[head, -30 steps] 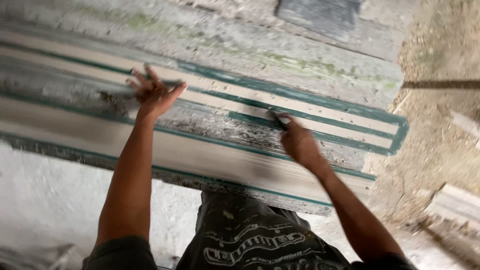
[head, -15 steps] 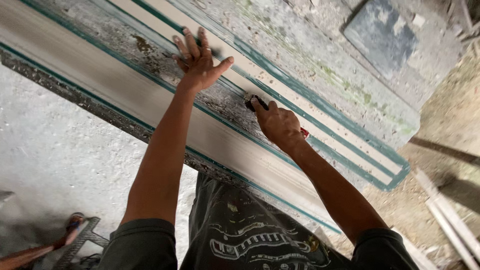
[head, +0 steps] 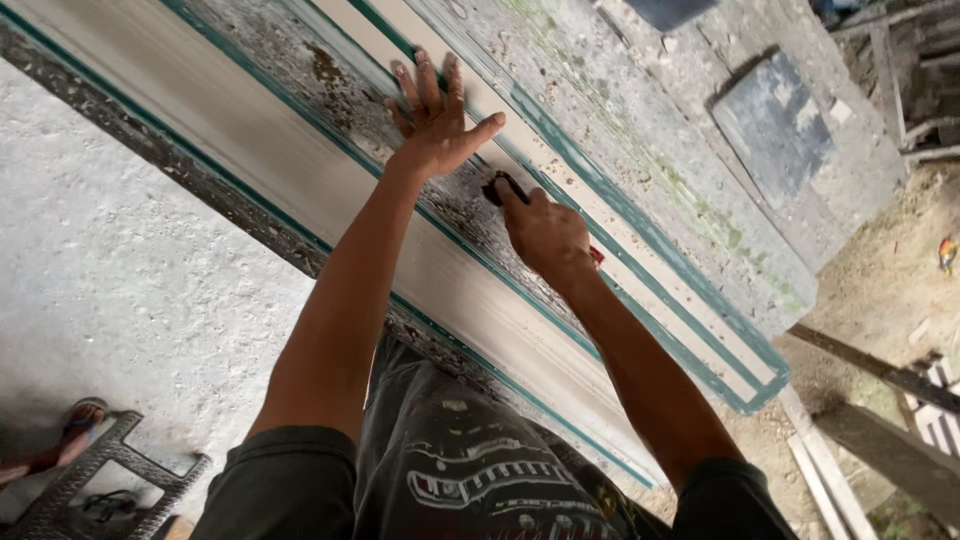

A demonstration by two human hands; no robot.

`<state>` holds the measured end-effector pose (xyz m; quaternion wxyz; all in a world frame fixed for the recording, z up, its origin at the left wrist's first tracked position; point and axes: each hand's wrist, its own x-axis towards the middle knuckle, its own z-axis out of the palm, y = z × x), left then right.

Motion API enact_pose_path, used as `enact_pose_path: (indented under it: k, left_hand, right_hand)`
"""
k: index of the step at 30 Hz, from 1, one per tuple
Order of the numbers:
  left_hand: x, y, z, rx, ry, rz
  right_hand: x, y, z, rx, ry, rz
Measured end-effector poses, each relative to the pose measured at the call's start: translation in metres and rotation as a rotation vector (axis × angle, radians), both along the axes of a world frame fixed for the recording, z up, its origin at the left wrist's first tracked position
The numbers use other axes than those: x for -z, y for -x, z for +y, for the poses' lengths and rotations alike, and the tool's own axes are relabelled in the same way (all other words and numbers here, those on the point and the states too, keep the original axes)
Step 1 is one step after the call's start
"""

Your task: The person uses a small hand scraper to smooth the surface of long white wood moldings laid on a workbench, running the tool along the boards and steadying them with the other hand, working section by section along the lengths.

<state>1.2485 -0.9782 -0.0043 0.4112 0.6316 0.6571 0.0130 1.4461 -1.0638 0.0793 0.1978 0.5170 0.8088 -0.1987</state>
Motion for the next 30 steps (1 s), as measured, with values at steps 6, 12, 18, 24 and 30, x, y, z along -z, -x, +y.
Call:
enact_pose_path:
  k: [6,12,18,24,30]
  left_hand:
    - [0.0,0.006,0.006,0.024,0.015,-0.003]
    - [-0.004,0.006,0.005,0.018,0.032,-0.035]
    - [0.007,0.037,0.029,0.013,-0.056,0.193]
    - [0.032,0.065,0.051,-0.038,-0.094,0.16]
    - [0.015,0.067,0.056,-0.017,-0.028,0.132]
  right_hand:
    - [-0.032,-0.02,-0.021,0.043,0.1,-0.137]
    - [0.009,0.022,0.013,-0.005,-0.097,0.052]
    - [-0.015,0.001,-0.003,0.082,0.139,-0.123]
    - [0.001,0.038,0.021,0.072,0.095,-0.086]
    - [0.005,0.06,0.037,-0.007,-0.039,0.016]
